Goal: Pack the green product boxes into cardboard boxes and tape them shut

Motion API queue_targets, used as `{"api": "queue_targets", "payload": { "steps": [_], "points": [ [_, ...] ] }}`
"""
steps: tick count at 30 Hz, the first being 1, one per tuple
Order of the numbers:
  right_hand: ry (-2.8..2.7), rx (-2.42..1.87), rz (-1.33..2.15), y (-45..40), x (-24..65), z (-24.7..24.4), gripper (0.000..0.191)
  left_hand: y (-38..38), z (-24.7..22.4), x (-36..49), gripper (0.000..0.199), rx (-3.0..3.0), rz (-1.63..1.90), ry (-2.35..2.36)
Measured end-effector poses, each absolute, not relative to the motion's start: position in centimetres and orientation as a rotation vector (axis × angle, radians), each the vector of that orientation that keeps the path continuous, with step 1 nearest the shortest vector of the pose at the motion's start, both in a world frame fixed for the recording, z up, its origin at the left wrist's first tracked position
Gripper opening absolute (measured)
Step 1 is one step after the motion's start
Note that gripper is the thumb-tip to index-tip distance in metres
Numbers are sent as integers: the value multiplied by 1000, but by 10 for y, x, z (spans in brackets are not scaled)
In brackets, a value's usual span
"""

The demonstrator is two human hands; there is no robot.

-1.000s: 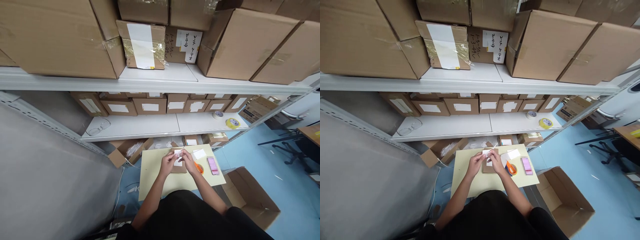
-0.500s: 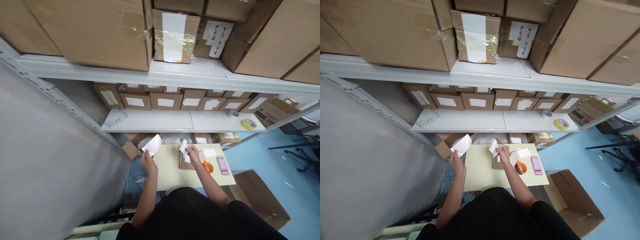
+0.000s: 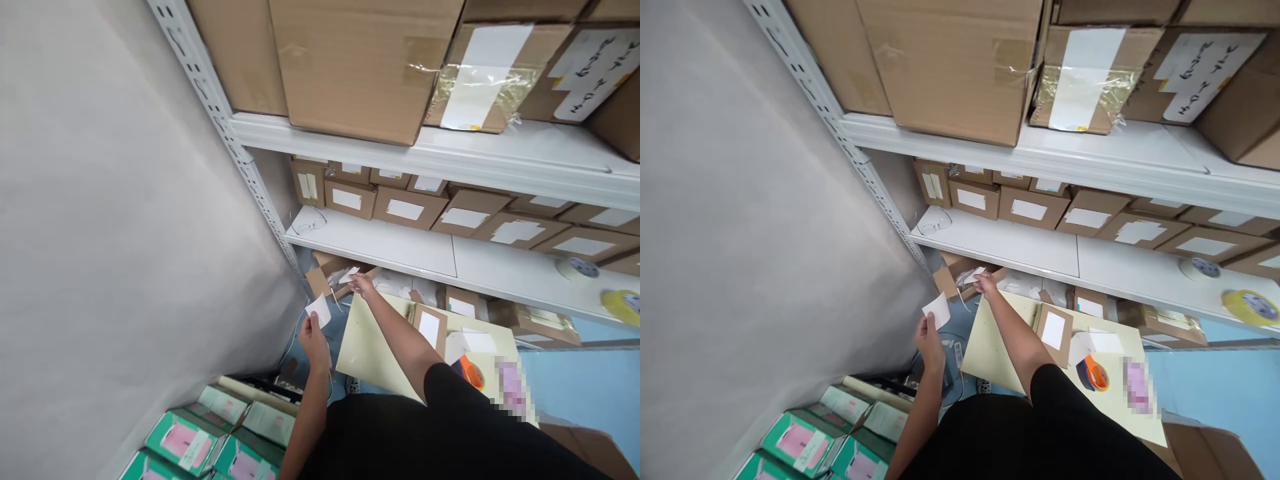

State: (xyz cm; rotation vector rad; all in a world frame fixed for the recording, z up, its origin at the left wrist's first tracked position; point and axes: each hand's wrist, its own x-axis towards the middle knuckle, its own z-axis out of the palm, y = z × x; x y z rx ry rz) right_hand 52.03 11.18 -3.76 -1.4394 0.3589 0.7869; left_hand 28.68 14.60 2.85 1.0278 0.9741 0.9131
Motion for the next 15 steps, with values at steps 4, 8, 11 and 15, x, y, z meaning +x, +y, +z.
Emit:
{"api": "queue_targets", "payload": {
  "steps": [4,8,11,15],
  "points": [
    [391,-1424,864,97,498,-38,18,150,21,284,44,1265,914,1005],
    [247,-1114,1109,40,452,-34,32,145,7,298,29,1683,948,854],
    [178,-972,1084,-9,422,-25,42,130,-4,316,18,1938,887,517],
    [323,-1020,782,-61,406,-13,32,95,-13,346,22,2154,644,149]
  ]
}}
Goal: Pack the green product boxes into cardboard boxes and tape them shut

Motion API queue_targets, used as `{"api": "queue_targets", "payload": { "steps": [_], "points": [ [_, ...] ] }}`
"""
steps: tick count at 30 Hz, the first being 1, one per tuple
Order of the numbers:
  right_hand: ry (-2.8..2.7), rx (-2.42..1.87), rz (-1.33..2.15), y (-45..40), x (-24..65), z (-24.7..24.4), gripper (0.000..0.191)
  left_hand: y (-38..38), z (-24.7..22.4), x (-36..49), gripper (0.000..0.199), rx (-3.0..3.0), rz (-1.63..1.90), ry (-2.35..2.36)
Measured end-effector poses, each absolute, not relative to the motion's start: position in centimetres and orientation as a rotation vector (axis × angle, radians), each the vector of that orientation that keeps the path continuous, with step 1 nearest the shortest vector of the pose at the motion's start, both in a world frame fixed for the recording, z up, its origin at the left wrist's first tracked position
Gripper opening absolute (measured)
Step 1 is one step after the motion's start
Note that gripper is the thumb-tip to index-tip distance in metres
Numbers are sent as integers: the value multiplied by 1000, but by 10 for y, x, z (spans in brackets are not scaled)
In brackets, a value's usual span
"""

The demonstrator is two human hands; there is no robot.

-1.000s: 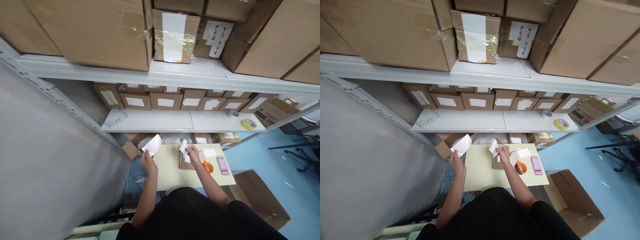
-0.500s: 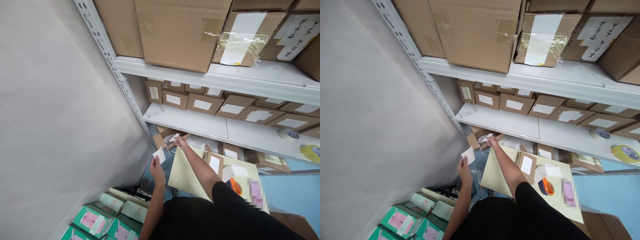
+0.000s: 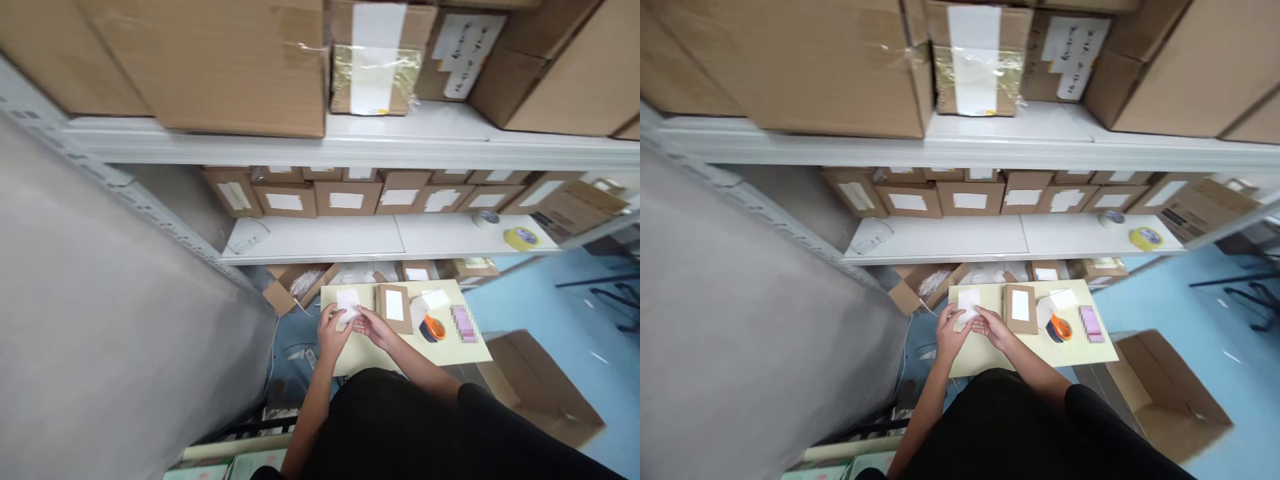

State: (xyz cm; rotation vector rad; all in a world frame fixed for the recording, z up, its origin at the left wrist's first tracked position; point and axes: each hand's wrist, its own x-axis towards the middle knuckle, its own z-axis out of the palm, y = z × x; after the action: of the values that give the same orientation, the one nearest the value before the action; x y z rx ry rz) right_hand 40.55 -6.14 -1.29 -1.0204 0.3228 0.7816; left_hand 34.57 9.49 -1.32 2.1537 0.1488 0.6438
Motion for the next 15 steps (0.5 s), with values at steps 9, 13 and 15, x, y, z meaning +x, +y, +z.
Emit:
{"api": "queue_targets", "payload": {
  "steps": [9,13,15],
  "points": [
    [676,-1202,295,-141,403,-24,21,15,-43,388,81,1621,-206,155],
    [649,-1268,436,-174,400,-31,24,-12,-67,398,73,1433,-228,296],
    [625,-1351,467,-187,398,-39,24,-25,-75,401,70,1515,-199,327]
  ]
}}
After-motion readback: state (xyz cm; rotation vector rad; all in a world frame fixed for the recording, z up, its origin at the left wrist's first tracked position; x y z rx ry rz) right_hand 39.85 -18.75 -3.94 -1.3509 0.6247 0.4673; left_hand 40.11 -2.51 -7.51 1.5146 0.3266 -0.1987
